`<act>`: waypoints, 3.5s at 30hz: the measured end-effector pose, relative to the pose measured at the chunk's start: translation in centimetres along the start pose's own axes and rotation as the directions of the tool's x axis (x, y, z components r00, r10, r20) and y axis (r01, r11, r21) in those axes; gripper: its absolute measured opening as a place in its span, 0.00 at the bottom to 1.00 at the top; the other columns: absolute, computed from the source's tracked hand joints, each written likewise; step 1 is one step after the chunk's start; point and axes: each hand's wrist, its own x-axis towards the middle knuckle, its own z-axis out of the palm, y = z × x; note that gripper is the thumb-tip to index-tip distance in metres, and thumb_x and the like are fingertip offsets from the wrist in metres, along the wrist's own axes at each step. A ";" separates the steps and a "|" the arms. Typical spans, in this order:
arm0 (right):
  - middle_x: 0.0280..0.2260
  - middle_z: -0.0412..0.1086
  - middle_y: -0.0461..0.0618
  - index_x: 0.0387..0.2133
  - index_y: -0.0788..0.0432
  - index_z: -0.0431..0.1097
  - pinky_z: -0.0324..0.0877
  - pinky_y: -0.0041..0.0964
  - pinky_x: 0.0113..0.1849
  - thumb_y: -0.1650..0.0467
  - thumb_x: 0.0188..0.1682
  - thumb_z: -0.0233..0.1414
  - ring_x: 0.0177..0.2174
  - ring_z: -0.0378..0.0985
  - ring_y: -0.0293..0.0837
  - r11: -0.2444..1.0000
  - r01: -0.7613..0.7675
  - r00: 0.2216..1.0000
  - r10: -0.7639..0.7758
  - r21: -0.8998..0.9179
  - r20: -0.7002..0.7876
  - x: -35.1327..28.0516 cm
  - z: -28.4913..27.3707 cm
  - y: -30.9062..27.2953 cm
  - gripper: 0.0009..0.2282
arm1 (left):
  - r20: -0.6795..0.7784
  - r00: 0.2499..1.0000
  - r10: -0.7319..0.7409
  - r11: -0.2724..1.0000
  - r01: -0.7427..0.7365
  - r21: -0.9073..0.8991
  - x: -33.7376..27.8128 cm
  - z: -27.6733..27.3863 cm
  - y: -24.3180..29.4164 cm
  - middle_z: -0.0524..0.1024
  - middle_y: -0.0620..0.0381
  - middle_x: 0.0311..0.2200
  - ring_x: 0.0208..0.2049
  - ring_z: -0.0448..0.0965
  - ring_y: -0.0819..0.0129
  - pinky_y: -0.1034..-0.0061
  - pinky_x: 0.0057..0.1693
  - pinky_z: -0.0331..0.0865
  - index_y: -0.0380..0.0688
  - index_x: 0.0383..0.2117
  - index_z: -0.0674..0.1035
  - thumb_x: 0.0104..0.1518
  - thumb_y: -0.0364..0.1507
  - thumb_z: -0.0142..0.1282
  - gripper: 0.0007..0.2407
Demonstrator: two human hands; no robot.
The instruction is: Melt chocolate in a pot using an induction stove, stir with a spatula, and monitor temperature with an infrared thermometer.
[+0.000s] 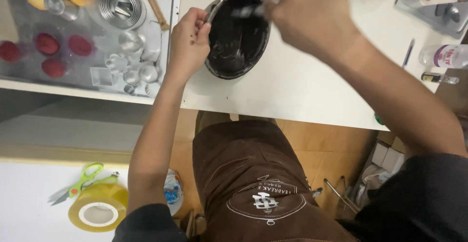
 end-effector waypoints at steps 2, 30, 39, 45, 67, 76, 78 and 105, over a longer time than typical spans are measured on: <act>0.19 0.71 0.30 0.34 0.35 0.74 0.51 0.21 0.16 0.66 0.56 0.51 0.09 0.59 0.26 0.993 0.052 0.996 -0.060 0.108 0.069 -0.3 0.0 -1.3 0.06 | 0.006 1.000 -0.001 1.000 0.001 0.008 -0.3 -0.3 0.3 0.74 0.61 0.27 0.23 0.72 0.74 0.78 0.32 0.67 0.41 0.38 0.76 0.59 0.18 0.52 0.05; 0.33 0.74 0.24 0.53 0.24 0.73 0.54 0.14 0.18 0.56 0.64 0.47 0.18 0.66 0.18 0.999 0.020 0.998 -0.018 -0.034 0.062 -4.9 2.8 1.5 0.10 | -0.068 0.997 0.027 0.998 -0.031 -0.056 -0.5 1.0 -1.8 0.71 0.64 0.24 0.22 0.68 0.77 0.81 0.31 0.65 0.41 0.37 0.75 0.59 0.18 0.53 0.05; 0.29 0.69 0.33 0.59 0.38 0.64 0.47 0.17 0.14 0.62 0.60 0.46 0.14 0.57 0.21 0.984 0.021 0.989 0.005 -0.178 0.147 -5.0 5.9 0.6 0.14 | 0.074 0.989 -0.127 0.992 0.127 -0.005 0.7 1.9 2.0 0.72 0.63 0.25 0.20 0.68 0.79 0.86 0.26 0.64 0.45 0.38 0.75 0.61 0.19 0.51 0.06; 0.10 0.63 0.41 0.47 0.52 0.75 0.56 0.28 0.11 0.68 0.62 0.46 0.07 0.59 0.35 0.829 -0.189 0.906 -0.060 0.527 0.420 -9.1 8.6 -3.7 0.09 | -0.050 0.995 0.081 0.996 -0.078 0.045 -1.4 2.6 2.4 0.70 0.61 0.21 0.19 0.69 0.71 0.73 0.31 0.65 0.41 0.35 0.71 0.59 0.17 0.53 0.05; 0.11 0.64 0.48 0.45 0.56 0.75 0.63 0.35 0.15 0.69 0.60 0.46 0.08 0.63 0.40 0.441 -0.519 0.828 0.044 0.732 0.560 -11.0 5.8 -9.4 0.10 | -0.201 0.978 0.060 0.996 -0.071 -0.050 -3.1 2.0 -0.4 0.69 0.61 0.25 0.24 0.68 0.72 0.77 0.34 0.66 0.41 0.37 0.70 0.60 0.19 0.52 0.04; 0.14 0.57 0.41 0.37 0.61 0.76 0.51 0.27 0.17 0.64 0.60 0.41 0.13 0.53 0.34 -0.456 -0.772 0.608 -0.327 0.442 0.723 -10.5 5.1 -11.1 0.16 | -0.142 0.990 0.009 0.990 -0.029 -0.139 -2.9 0.6 -1.9 0.71 0.60 0.28 0.29 0.70 0.72 0.78 0.38 0.66 0.41 0.39 0.72 0.62 0.20 0.50 0.04; 0.18 0.71 0.50 0.53 0.54 0.74 0.55 0.30 0.17 0.64 0.57 0.47 0.14 0.61 0.38 -0.152 -0.763 0.643 -0.078 0.628 0.762 -10.0 4.0 -10.2 0.15 | -0.097 0.995 0.001 0.980 -0.020 -0.197 -2.8 0.1 -2.3 0.69 0.62 0.30 0.31 0.67 0.74 0.80 0.41 0.64 0.42 0.39 0.71 0.63 0.19 0.47 0.04; 0.28 0.66 0.42 0.65 0.35 0.67 0.49 0.17 0.13 0.68 0.58 0.46 0.13 0.56 0.25 0.955 -0.102 0.936 -0.004 0.280 0.353 -15.0 -0.1 -2.0 0.21 | -0.122 0.989 -0.080 0.952 0.040 -0.302 -1.8 0.7 -4.7 0.68 0.61 0.31 0.32 0.67 0.74 0.80 0.41 0.64 0.42 0.40 0.70 0.65 0.18 0.47 0.04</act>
